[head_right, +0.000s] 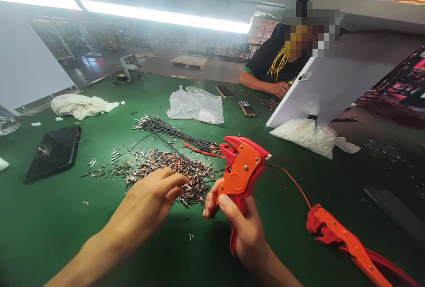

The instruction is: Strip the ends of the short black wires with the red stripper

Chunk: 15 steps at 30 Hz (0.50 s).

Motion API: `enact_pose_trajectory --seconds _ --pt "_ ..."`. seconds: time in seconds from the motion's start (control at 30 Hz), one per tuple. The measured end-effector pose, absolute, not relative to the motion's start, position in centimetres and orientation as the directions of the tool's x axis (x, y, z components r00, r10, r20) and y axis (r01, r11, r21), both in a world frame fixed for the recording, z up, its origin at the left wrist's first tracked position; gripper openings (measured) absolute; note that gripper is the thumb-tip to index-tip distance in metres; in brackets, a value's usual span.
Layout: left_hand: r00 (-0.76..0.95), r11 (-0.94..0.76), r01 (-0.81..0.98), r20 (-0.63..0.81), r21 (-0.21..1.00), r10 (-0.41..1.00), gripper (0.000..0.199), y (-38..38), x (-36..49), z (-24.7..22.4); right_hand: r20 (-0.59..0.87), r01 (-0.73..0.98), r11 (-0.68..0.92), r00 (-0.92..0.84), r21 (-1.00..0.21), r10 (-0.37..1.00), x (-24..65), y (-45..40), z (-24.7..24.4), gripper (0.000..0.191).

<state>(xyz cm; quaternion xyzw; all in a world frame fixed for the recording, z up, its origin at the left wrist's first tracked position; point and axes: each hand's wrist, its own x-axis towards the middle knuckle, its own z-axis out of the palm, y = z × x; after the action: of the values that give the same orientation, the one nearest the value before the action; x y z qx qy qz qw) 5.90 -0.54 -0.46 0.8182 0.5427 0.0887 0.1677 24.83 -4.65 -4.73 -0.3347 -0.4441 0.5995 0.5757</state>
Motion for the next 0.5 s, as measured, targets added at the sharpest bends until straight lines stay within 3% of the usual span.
enact_pose_trajectory --seconds 0.07,0.17,0.3,0.5 --pt "0.37 -0.357 0.89 0.007 0.284 0.929 0.02 0.3 5.9 0.1 0.107 -0.379 0.063 -0.097 -0.923 0.989 24.9 -4.5 -4.6 0.015" --pt "0.574 -0.584 0.803 0.11 0.118 0.812 0.019 1.8 6.2 0.3 0.121 -0.362 0.088 -0.069 -0.928 0.99 25.0 -4.2 -4.5 0.013" --pt "0.734 -0.743 0.666 0.113 0.074 0.669 0.019 3.5 6.8 -0.5 0.153 -0.318 0.133 -0.04 -0.939 0.987 25.4 -4.1 -4.6 0.013" --pt "0.831 -0.838 0.545 0.111 0.036 0.545 0.019 5.2 7.7 -1.9 0.205 -0.266 0.183 -0.055 -0.946 0.977 25.4 -4.2 -4.4 0.014"
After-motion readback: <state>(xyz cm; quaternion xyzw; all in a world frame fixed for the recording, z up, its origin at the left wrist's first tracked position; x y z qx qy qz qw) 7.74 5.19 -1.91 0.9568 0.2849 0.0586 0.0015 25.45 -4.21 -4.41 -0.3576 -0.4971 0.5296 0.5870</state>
